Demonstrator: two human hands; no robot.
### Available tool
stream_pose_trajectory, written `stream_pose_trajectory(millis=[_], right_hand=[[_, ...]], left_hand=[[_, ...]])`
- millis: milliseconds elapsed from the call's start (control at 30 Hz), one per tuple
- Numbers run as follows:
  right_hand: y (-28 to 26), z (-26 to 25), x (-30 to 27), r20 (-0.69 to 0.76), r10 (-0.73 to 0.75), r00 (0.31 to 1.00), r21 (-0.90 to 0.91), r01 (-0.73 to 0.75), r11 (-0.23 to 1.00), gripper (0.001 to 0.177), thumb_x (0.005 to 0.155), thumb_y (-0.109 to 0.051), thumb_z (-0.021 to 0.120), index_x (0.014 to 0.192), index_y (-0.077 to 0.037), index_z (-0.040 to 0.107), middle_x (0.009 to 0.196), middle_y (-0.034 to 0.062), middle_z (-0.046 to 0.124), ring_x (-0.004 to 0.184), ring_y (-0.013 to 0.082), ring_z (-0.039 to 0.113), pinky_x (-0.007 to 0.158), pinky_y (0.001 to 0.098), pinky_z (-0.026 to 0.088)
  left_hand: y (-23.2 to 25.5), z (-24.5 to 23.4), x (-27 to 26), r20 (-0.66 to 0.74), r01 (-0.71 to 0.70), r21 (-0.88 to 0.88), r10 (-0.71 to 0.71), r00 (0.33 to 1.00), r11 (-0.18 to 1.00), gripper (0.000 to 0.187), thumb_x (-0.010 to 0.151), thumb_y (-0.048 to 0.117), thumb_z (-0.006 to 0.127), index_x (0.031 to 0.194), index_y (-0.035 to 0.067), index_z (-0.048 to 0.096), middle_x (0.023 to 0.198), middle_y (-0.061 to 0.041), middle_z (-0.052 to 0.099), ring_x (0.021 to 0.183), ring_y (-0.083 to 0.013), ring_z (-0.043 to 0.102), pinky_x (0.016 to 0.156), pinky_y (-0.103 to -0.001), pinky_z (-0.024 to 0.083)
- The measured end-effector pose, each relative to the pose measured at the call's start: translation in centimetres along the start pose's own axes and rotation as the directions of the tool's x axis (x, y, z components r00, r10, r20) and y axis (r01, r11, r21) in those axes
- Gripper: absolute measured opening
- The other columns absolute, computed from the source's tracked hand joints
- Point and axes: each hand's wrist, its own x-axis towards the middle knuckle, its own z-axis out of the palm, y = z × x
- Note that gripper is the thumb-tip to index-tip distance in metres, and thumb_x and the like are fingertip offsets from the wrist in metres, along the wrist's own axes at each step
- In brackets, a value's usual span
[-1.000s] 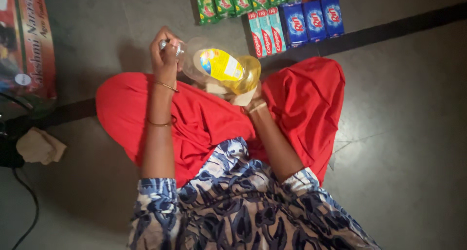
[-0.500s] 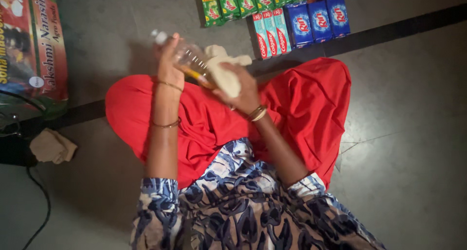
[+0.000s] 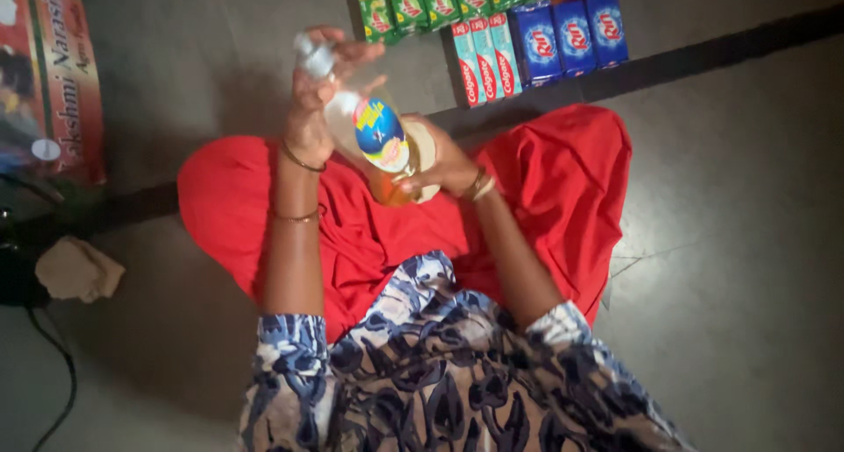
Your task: The person sits on the floor and wipes several household products with a cloth. They handle bottles of liquid detergent and small packets of soap or detergent, wiping each item individually and placing them back in a row.
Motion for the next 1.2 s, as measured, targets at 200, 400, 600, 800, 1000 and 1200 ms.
stream_pose_trajectory(millis=[200, 400, 600, 800, 1000, 1200], right_hand=[[1.6, 1.6, -0.3, -0.359, -0.432, 0.827, -0.6, 0.15, 0.786, 0.081, 0.071, -0.02, 0.098, 0.136, -0.004, 0.053, 0.122, 0.0089, 0.068, 0.115, 0.0191, 0.067, 0.1, 0.0339, 0.055], [3.2, 0.3, -0.3, -0.496, -0.484, 0.721, -0.723, -0.035, 0.69, 0.04, 0.085, -0.022, 0.088, 0.114, -0.005, 0.067, 0.097, 0.0117, 0.078, 0.09, 0.0196, 0.078, 0.082, 0.032, 0.061], [0.7, -0.6, -0.3, -0.607, -0.621, 0.496, -0.66, 0.121, 0.741, 0.031, 0.091, -0.008, 0.064, 0.121, -0.002, 0.068, 0.113, 0.0085, 0.075, 0.103, 0.0177, 0.072, 0.096, 0.0318, 0.056], [-5.8, -0.5, 1.0, -0.39, -0.586, 0.71, -0.6, 0.286, 0.747, 0.043, 0.086, -0.011, 0.081, 0.123, 0.0, 0.062, 0.124, 0.0053, 0.062, 0.116, 0.0172, 0.06, 0.102, 0.0318, 0.051], [-8.5, -1.6, 1.2, -0.063, -0.305, 0.95, -0.091, 0.299, 0.95, 0.039, 0.081, -0.004, 0.084, 0.115, -0.005, 0.065, 0.115, 0.0038, 0.066, 0.106, 0.0147, 0.065, 0.094, 0.0311, 0.056], [-7.4, 2.2, 3.7, -0.571, -0.558, 0.602, -0.427, 0.363, 0.828, 0.045, 0.082, 0.0, 0.083, 0.121, -0.005, 0.061, 0.114, 0.0047, 0.063, 0.105, 0.0164, 0.064, 0.092, 0.0331, 0.057]], left_hand=[[-4.0, -0.5, -1.0, -0.306, 0.171, 0.407, -0.043, 0.951, 0.897, 0.095, 0.067, 0.015, 0.098, 0.141, 0.005, 0.039, 0.126, -0.005, 0.061, 0.119, -0.0202, 0.061, 0.104, -0.039, 0.054], [-4.6, -1.3, -1.2, -0.197, 0.038, 0.565, 0.09, 0.976, 0.824, 0.079, 0.075, 0.02, 0.099, 0.135, 0.002, 0.052, 0.125, -0.008, 0.065, 0.117, -0.018, 0.066, 0.102, -0.036, 0.058], [-4.3, -0.4, -1.3, -0.052, -0.007, 0.82, 0.086, 0.995, 0.573, 0.084, 0.073, 0.025, 0.099, 0.14, 0.001, 0.055, 0.128, -0.01, 0.069, 0.119, -0.0162, 0.065, 0.106, -0.034, 0.055], [-3.6, 1.9, -1.4, -0.049, 0.2, 0.857, -0.311, 0.949, 0.474, 0.088, 0.064, 0.023, 0.092, 0.141, 0.004, 0.053, 0.12, -0.009, 0.072, 0.108, -0.0181, 0.072, 0.093, -0.035, 0.059], [-3.3, 1.5, -3.0, -0.125, 0.32, 0.541, -0.301, 0.945, 0.778, 0.088, 0.064, 0.025, 0.095, 0.138, 0.001, 0.054, 0.123, -0.012, 0.069, 0.112, -0.0202, 0.067, 0.096, -0.037, 0.055], [-5.2, -0.6, -1.4, 0.116, -0.046, 0.837, -0.093, 0.989, 0.545, 0.088, 0.064, 0.028, 0.099, 0.135, -0.001, 0.056, 0.127, -0.014, 0.065, 0.117, -0.0223, 0.061, 0.1, -0.039, 0.051]])
